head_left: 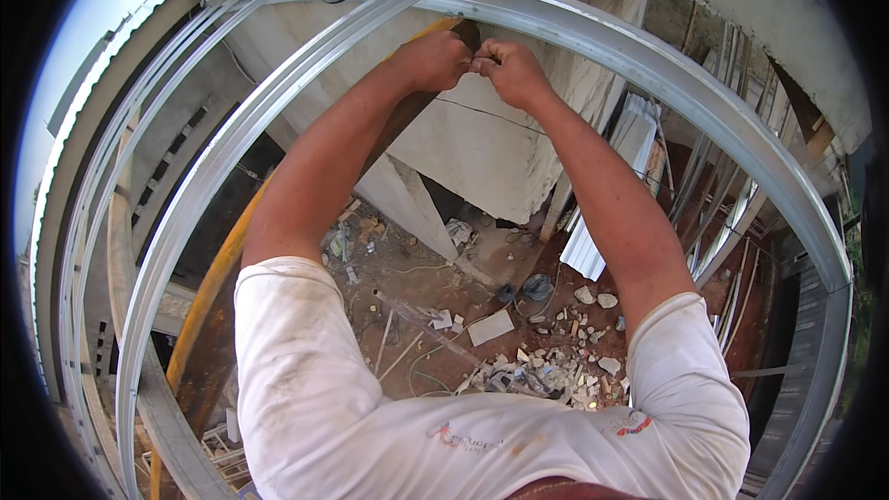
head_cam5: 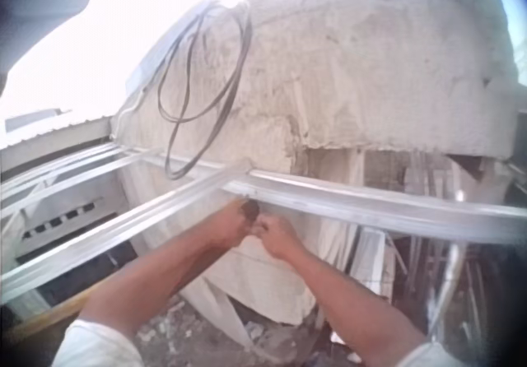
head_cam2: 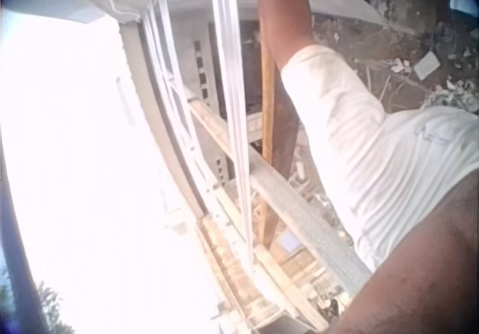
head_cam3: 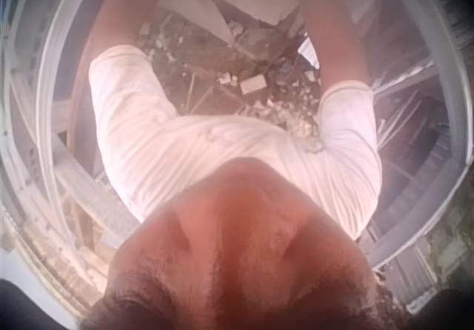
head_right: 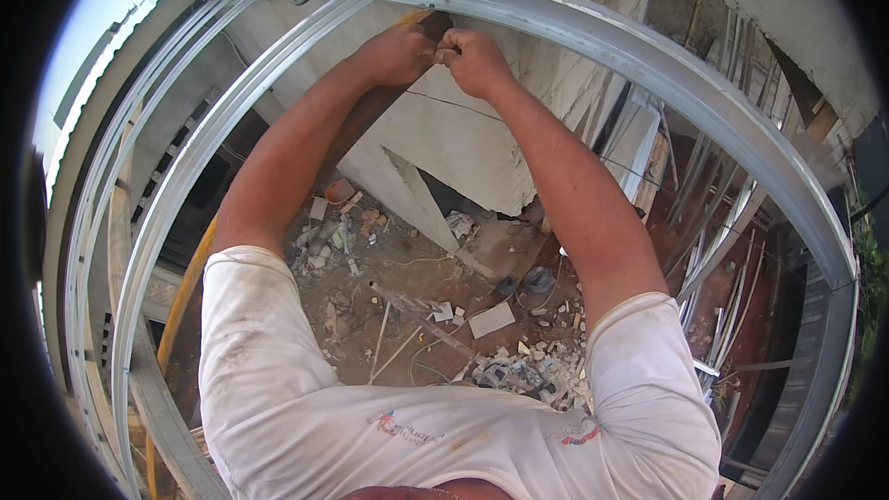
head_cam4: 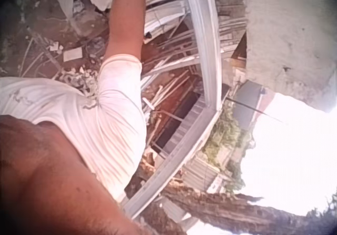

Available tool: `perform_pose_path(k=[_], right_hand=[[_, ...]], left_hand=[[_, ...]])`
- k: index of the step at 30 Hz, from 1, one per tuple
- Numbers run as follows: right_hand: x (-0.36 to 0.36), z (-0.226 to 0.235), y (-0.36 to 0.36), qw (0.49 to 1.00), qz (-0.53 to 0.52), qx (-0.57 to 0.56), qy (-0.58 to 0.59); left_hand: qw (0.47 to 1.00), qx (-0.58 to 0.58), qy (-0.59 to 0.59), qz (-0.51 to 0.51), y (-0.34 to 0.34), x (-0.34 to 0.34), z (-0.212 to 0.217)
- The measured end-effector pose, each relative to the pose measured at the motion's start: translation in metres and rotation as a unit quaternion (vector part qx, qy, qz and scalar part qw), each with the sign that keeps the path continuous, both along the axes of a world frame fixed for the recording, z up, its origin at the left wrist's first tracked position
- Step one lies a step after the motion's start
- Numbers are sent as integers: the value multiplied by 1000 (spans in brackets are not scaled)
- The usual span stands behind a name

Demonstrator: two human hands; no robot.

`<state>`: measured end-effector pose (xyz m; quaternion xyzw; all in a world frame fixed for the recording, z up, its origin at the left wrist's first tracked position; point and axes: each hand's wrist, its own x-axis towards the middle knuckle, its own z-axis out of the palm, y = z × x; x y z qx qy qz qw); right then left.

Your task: The person aligns and secures metal frame sections using wire ties and a power drill. They position the frame against a wall, wrap wire around joints, and drill into the frame to fasten it in place.

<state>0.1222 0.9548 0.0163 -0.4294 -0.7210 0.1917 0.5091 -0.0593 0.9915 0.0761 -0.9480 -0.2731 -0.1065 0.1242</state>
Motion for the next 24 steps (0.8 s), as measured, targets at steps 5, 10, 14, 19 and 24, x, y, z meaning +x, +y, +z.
perform_pose_path(k=[5,10,14,19,24], right_hand=[[-12,-5,1,999,-40,31,20],[-14,0,0,997,-70,1,41],[-12,-11,5,996,-69,-15,55],[-27,-20,-3,994,-83,1,71],[-34,-26,-8,993,-102,36,51]], left_hand=[[1000,1,19,6,6,-3,-2],[990,68,-120,-12,-6,-24,-10],[980,23,-121,153,-29,-36,-9],[980,-8,-83,180,-28,-46,1],[961,-38,-143,232,-33,-36,8]])
